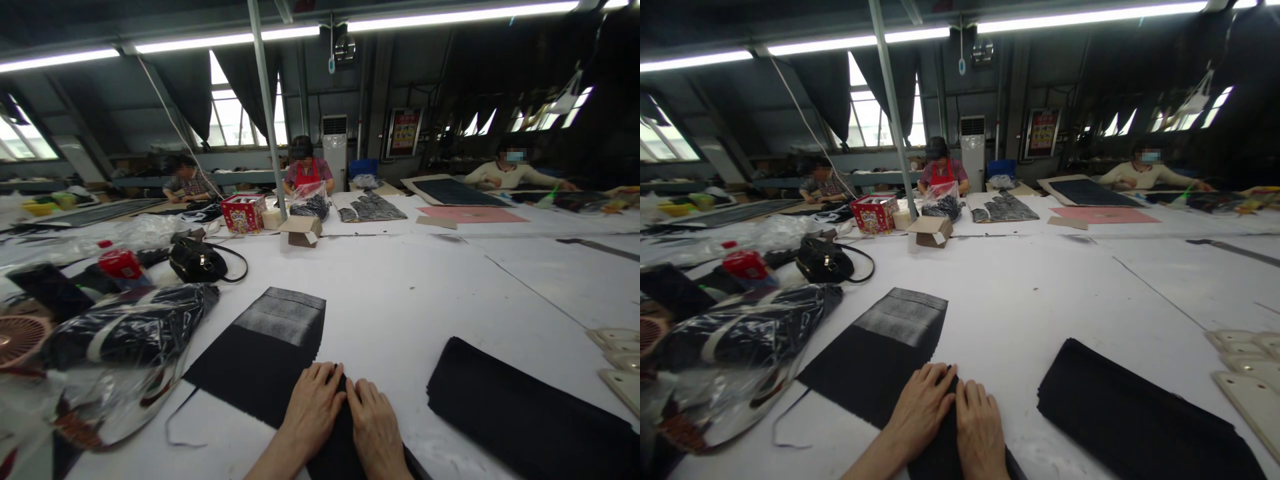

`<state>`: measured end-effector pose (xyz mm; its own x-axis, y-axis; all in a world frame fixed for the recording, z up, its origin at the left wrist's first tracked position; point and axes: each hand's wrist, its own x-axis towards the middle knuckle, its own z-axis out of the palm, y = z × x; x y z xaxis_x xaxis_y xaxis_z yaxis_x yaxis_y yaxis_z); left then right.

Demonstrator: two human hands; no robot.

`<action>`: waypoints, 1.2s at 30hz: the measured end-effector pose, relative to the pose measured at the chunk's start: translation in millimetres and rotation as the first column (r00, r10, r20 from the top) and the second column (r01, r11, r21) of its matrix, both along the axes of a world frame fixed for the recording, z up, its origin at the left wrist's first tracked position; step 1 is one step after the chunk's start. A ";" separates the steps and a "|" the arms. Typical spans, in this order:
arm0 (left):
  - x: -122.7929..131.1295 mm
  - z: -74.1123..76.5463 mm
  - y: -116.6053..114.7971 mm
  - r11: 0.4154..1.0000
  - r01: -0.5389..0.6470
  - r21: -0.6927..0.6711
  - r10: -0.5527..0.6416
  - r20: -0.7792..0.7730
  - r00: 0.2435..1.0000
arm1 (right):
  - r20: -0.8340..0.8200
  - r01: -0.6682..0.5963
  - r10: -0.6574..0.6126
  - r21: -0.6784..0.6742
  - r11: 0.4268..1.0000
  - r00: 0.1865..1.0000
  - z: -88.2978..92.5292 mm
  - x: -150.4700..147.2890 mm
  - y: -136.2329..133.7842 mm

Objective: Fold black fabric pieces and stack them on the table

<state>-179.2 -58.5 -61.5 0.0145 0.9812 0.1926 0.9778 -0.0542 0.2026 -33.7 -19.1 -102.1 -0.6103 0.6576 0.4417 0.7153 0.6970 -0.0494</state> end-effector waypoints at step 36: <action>14.4 20.1 -4.2 0.985 0.158 0.064 -0.153 -0.080 0.985 | -0.066 0.014 -0.019 -0.083 0.996 0.998 6.7 45.1 -23.3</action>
